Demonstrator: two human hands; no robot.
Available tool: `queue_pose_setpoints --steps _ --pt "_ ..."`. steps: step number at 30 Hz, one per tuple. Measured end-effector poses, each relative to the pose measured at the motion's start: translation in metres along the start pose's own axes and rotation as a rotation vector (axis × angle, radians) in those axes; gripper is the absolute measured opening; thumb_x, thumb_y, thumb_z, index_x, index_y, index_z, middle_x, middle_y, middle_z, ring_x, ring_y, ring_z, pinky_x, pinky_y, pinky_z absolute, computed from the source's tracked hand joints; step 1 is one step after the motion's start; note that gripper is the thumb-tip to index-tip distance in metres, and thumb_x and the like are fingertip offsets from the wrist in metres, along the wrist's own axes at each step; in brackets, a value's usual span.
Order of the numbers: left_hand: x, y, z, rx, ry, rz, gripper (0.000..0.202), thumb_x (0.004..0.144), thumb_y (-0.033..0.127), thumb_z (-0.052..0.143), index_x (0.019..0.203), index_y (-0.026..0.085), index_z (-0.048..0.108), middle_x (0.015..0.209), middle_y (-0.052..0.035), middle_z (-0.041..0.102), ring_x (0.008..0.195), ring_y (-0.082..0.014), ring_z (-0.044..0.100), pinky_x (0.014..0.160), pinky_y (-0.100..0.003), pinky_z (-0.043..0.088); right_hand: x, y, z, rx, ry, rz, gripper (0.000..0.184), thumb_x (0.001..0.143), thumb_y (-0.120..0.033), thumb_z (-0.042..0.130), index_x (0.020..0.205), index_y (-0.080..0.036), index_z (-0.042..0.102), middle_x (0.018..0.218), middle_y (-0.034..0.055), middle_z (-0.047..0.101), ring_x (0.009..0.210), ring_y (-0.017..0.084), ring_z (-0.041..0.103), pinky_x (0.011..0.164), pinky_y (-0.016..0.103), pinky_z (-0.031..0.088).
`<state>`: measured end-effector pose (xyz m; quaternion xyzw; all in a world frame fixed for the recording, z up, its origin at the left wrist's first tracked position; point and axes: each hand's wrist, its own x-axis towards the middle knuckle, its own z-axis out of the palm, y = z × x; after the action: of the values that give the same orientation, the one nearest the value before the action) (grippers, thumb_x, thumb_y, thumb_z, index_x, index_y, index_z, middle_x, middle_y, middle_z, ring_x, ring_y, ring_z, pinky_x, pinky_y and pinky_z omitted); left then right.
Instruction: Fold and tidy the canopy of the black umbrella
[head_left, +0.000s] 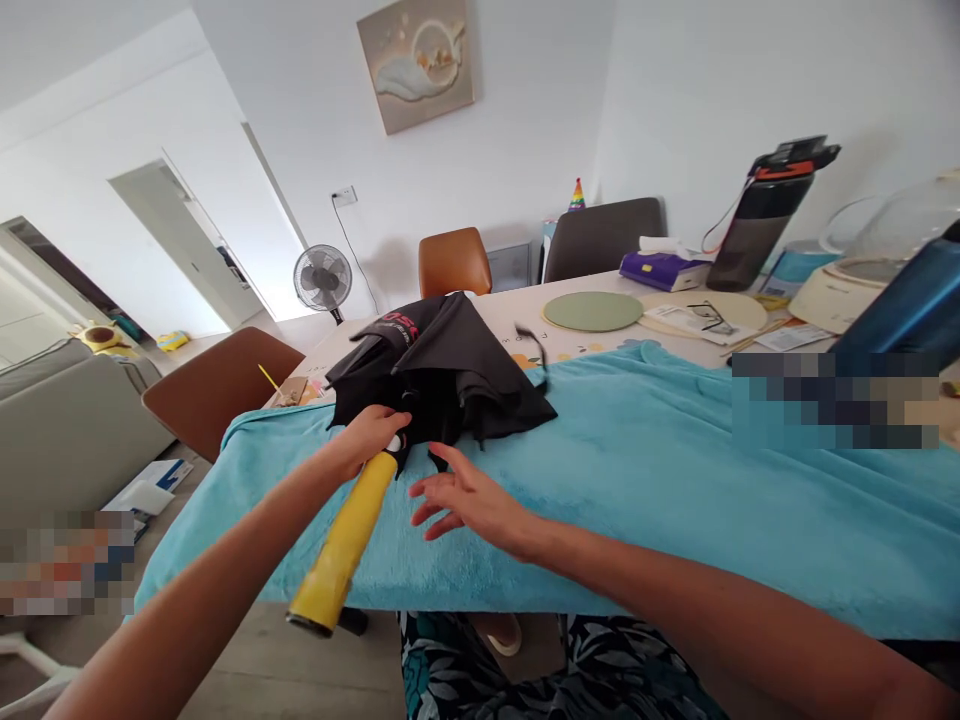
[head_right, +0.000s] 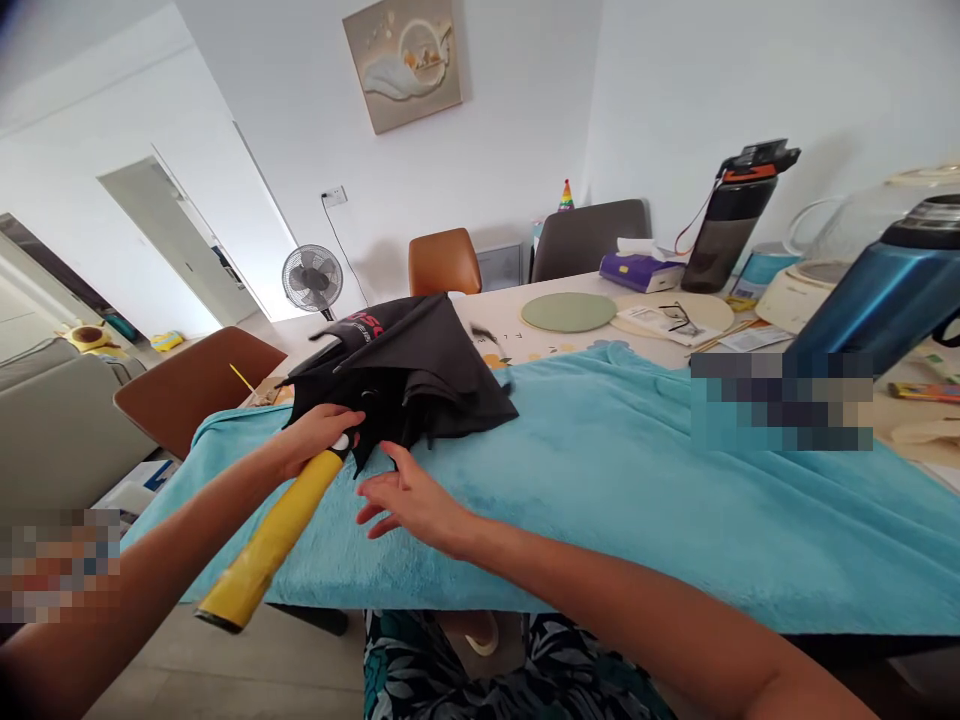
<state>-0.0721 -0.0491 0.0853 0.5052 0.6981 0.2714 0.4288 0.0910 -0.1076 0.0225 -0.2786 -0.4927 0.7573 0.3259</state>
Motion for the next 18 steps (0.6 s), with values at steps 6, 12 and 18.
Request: queue_pose_setpoints --steps 6,12,18 --pt "-0.005 -0.012 0.025 -0.557 -0.182 -0.208 0.024 0.085 0.031 0.047 0.085 0.01 0.058 0.048 0.0002 0.051 0.038 -0.0097 0.046 0.038 -0.019 0.039 -0.003 0.005 -0.005 -0.217 0.049 -0.265 0.049 0.086 -0.029 0.05 0.133 -0.025 0.036 0.119 0.0092 0.053 0.105 0.018 0.056 0.088 0.038 0.047" --pt "-0.007 -0.013 0.03 -0.794 -0.268 -0.204 0.028 0.088 0.031 0.039 0.09 0.009 0.057 0.052 -0.002 0.053 0.046 -0.0147 0.056 0.04 -0.025 0.049 0.012 -0.012 -0.025 -0.393 0.286 -0.328 0.028 0.086 -0.026 0.047 0.114 -0.022 0.051 0.11 0.0069 0.059 0.103 0.018 0.056 0.091 0.037 0.042" --pt "-0.011 -0.017 0.049 -0.995 -0.312 -0.192 0.025 0.088 0.025 0.039 0.088 0.008 0.058 0.064 -0.006 0.061 0.051 -0.014 0.06 0.038 -0.023 0.049 0.03 -0.018 -0.035 -0.295 0.366 -0.25 0.017 0.083 -0.028 0.051 0.096 -0.018 0.054 0.08 0.0007 0.062 0.076 0.013 0.059 0.081 0.03 0.043"
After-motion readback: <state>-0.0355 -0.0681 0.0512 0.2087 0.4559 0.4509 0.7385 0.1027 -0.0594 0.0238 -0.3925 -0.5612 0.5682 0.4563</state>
